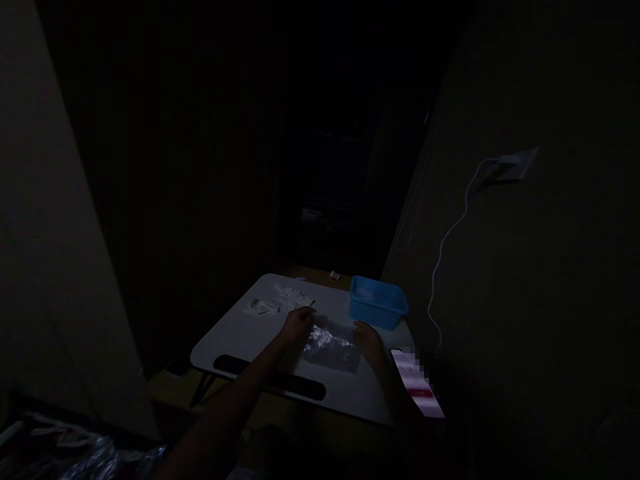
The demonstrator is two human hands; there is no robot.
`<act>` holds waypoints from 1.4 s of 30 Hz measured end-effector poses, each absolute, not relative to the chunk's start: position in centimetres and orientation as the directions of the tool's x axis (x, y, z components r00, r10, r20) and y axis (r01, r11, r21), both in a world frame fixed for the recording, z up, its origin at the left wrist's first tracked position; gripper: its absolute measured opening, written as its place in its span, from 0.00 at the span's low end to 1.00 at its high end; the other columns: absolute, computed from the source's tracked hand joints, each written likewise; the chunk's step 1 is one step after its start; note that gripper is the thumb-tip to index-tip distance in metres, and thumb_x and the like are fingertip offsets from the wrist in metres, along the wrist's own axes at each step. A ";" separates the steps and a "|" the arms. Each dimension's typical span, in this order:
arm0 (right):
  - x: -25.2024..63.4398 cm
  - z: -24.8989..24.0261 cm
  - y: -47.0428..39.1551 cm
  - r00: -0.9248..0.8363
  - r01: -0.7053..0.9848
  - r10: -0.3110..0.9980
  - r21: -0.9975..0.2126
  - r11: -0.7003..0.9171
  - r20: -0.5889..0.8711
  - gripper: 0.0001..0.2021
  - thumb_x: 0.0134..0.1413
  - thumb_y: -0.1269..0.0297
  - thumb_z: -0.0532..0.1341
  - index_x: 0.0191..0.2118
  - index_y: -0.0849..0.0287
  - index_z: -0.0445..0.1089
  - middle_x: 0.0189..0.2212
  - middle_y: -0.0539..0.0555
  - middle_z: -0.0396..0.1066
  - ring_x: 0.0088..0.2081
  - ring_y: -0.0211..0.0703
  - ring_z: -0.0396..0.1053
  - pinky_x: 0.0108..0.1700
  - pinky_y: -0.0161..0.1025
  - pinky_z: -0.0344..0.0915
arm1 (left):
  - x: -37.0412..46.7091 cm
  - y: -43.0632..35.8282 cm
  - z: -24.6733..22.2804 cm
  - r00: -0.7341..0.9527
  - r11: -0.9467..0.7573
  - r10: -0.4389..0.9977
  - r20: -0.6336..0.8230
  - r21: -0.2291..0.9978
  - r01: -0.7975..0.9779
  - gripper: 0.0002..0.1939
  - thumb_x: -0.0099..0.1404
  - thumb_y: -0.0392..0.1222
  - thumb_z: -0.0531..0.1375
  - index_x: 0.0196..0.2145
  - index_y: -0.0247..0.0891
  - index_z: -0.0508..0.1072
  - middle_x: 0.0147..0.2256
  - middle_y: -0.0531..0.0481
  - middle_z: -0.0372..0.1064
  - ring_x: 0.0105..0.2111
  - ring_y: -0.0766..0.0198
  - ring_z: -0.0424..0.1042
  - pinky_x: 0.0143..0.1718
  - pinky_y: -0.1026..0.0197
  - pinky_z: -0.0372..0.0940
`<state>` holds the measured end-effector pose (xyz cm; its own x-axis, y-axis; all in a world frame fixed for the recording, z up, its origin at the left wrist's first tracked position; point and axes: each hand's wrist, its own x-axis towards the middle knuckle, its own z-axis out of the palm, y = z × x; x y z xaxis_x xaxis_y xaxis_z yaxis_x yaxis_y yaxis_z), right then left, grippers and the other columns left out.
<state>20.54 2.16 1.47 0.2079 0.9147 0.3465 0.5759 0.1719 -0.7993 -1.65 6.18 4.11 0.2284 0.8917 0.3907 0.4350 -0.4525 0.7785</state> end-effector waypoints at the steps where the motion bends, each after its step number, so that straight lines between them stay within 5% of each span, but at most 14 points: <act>1: 20.5 1.2 2.5 0.242 0.596 0.899 -0.788 0.158 0.364 0.19 0.41 0.66 0.54 0.43 0.62 0.65 0.37 0.57 0.71 0.40 0.46 0.67 0.42 0.43 0.63 | -1.5 6.4 3.8 0.166 -0.446 0.893 0.419 0.768 0.460 0.17 0.58 0.38 0.49 0.43 0.30 0.67 0.42 0.42 0.68 0.42 0.58 0.67 0.44 0.56 0.61; 5: 20.6 0.2 2.4 0.345 0.786 0.803 -0.617 0.035 0.486 0.22 0.47 0.67 0.51 0.50 0.65 0.60 0.46 0.63 0.64 0.49 0.49 0.60 0.49 0.43 0.56 | -1.6 6.2 2.4 0.008 -0.435 0.847 0.531 0.685 0.584 0.21 0.61 0.39 0.46 0.52 0.32 0.57 0.52 0.40 0.58 0.52 0.56 0.57 0.51 0.53 0.54; 10: 20.8 -0.4 0.1 0.330 0.871 0.798 -0.489 -0.052 0.504 0.20 0.52 0.66 0.43 0.44 0.68 0.65 0.42 0.64 0.68 0.45 0.47 0.64 0.46 0.40 0.58 | -2.6 4.1 1.0 0.214 -0.522 0.812 0.544 0.509 0.684 0.18 0.63 0.43 0.44 0.45 0.33 0.66 0.46 0.41 0.65 0.47 0.57 0.62 0.48 0.56 0.56; 14: 21.2 -0.6 -0.9 0.325 0.772 0.868 -0.636 -0.015 0.375 0.17 0.50 0.59 0.46 0.33 0.59 0.70 0.32 0.57 0.72 0.36 0.45 0.68 0.40 0.39 0.61 | -3.0 1.9 1.4 0.262 -0.430 0.881 0.394 0.434 0.792 0.19 0.64 0.45 0.43 0.38 0.37 0.70 0.36 0.44 0.70 0.38 0.58 0.67 0.41 0.55 0.57; 18: 21.1 -1.2 0.1 0.288 0.568 0.912 -0.819 0.084 0.294 0.15 0.43 0.55 0.53 0.32 0.58 0.70 0.23 0.52 0.72 0.29 0.44 0.69 0.31 0.37 0.64 | -2.7 0.8 1.7 0.358 -0.452 0.886 0.295 0.370 0.812 0.16 0.63 0.46 0.46 0.42 0.40 0.69 0.39 0.46 0.70 0.41 0.55 0.65 0.42 0.51 0.54; 27: 21.0 -1.0 3.0 0.248 0.482 0.899 -0.851 0.209 0.361 0.17 0.39 0.57 0.55 0.34 0.62 0.69 0.26 0.56 0.72 0.28 0.45 0.70 0.29 0.39 0.66 | -2.6 0.5 0.4 0.422 -0.543 0.833 0.358 0.385 0.746 0.19 0.63 0.45 0.47 0.50 0.37 0.61 0.48 0.43 0.63 0.48 0.57 0.61 0.47 0.52 0.53; 34: 20.7 -1.3 3.2 0.319 0.583 0.849 -0.794 0.175 0.421 0.16 0.43 0.63 0.51 0.39 0.62 0.68 0.35 0.59 0.71 0.39 0.48 0.68 0.42 0.45 0.63 | -2.8 0.5 0.0 0.404 -0.551 0.816 0.414 0.345 0.760 0.20 0.63 0.43 0.46 0.51 0.35 0.61 0.51 0.41 0.60 0.50 0.55 0.58 0.49 0.50 0.54; 37: 19.3 -0.9 1.5 0.317 0.697 0.818 -0.703 0.142 0.479 0.20 0.45 0.68 0.50 0.46 0.64 0.64 0.44 0.61 0.67 0.49 0.49 0.61 0.51 0.47 0.55 | -2.2 0.6 0.3 0.436 -0.577 0.793 0.426 0.294 0.762 0.21 0.62 0.39 0.46 0.52 0.34 0.59 0.53 0.40 0.57 0.53 0.54 0.55 0.51 0.48 0.51; 42: 15.5 -0.2 -2.0 -0.170 0.920 0.872 -0.243 0.307 0.459 0.23 0.54 0.69 0.43 0.55 0.66 0.53 0.56 0.59 0.52 0.57 0.43 0.48 0.56 0.43 0.47 | 0.9 0.8 0.5 0.602 -0.702 0.702 0.381 0.223 0.677 0.27 0.53 0.29 0.49 0.53 0.28 0.57 0.53 0.37 0.56 0.53 0.57 0.55 0.54 0.54 0.49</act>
